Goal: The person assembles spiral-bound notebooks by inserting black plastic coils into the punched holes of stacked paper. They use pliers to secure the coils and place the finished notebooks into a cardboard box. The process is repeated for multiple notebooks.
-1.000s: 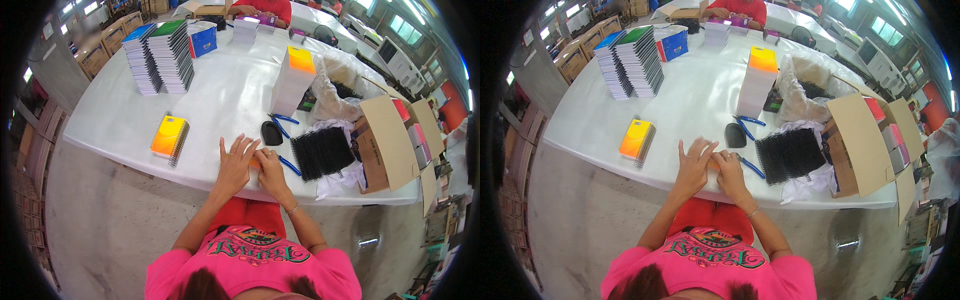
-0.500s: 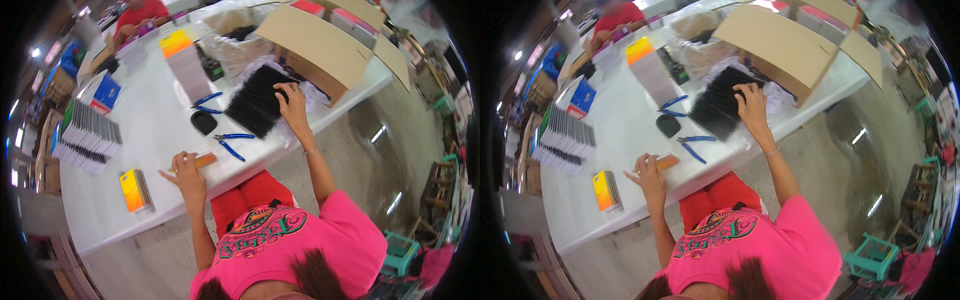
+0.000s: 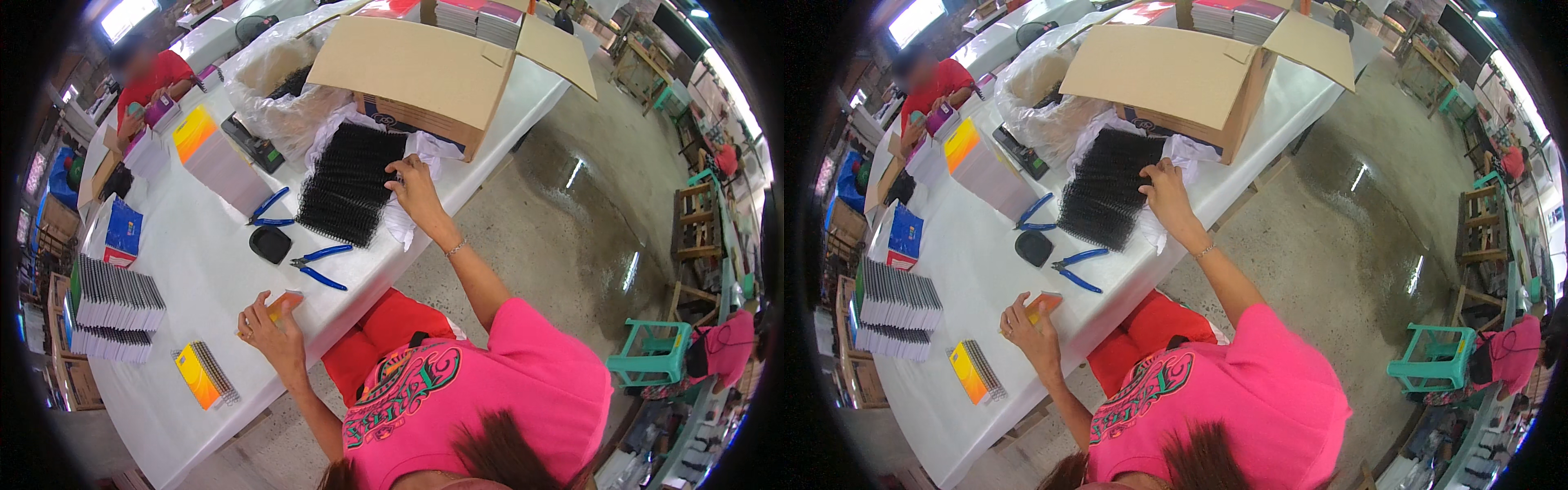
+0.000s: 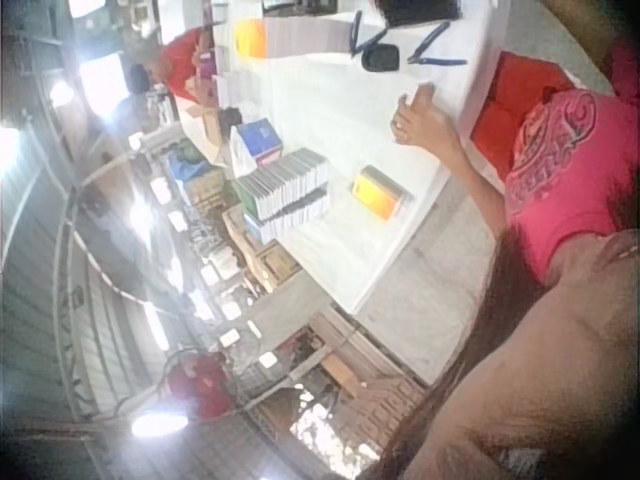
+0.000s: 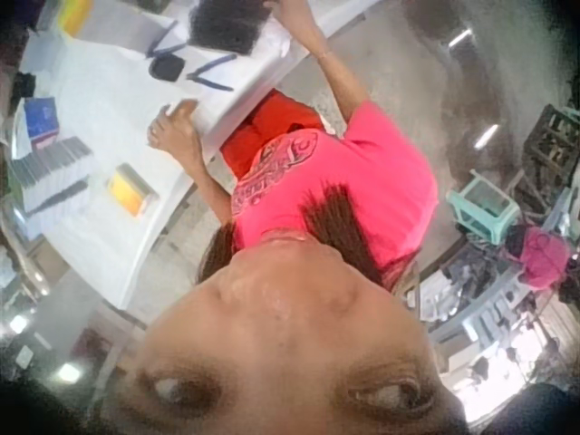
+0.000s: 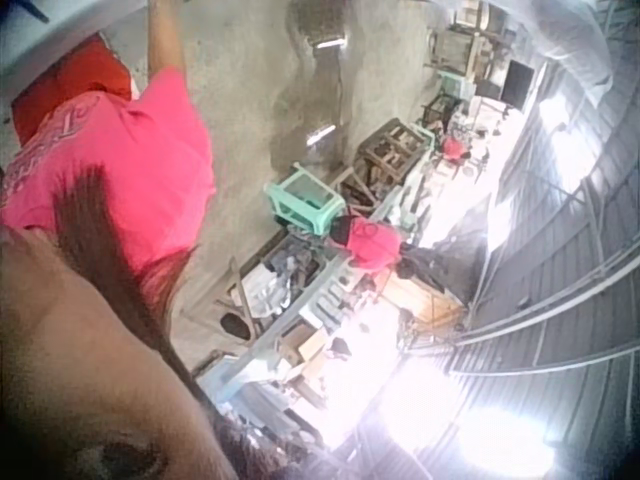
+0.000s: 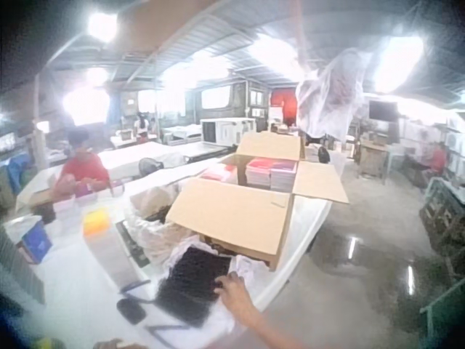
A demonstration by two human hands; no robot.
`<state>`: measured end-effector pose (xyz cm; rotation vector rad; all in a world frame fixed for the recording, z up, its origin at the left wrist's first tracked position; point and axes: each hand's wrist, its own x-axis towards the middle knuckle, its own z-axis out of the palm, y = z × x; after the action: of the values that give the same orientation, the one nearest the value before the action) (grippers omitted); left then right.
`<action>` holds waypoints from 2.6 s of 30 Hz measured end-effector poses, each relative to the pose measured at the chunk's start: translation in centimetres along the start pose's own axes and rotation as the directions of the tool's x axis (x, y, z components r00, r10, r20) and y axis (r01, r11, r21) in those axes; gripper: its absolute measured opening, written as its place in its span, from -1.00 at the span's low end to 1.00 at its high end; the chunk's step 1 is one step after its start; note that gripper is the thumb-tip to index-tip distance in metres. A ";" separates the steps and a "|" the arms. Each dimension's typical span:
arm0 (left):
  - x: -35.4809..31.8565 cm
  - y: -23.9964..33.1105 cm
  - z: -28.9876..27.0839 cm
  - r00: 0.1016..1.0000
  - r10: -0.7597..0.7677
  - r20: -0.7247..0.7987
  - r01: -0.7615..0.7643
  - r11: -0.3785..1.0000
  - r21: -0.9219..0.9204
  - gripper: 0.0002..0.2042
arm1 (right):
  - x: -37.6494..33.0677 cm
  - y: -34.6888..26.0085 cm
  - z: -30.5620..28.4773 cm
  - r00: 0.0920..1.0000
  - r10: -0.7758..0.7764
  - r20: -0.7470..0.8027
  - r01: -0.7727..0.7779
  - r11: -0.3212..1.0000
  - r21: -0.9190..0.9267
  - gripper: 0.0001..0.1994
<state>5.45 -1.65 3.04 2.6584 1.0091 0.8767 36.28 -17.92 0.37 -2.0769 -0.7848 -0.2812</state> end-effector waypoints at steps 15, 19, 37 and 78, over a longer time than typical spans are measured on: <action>0.3 -0.8 2.7 0.958 -0.085 -0.275 0.101 0.994 0.045 -0.57 | 0.0 0.2 -0.7 0.989 0.007 -0.147 0.014 0.990 0.139 -0.79; 0.1 -0.2 2.6 0.946 -0.118 -0.301 0.146 0.987 0.073 -0.57 | 0.2 0.4 -0.5 0.984 0.075 -0.162 -0.052 0.989 0.137 -0.77; 0.0 -0.8 3.4 0.932 -0.102 -0.349 0.113 0.994 0.011 -0.57 | 3.0 1.2 2.3 0.982 0.048 -0.184 0.067 0.819 0.570 -0.81; -0.2 -1.2 3.6 0.938 -0.089 -0.335 0.106 0.994 0.031 -0.55 | 1.6 -1.0 1.1 0.959 -0.203 0.197 0.239 0.953 -0.184 -0.71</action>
<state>6.76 -0.68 -0.34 2.5220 1.2361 1.3277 36.80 -15.92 1.13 -2.2306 -1.1428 -0.3164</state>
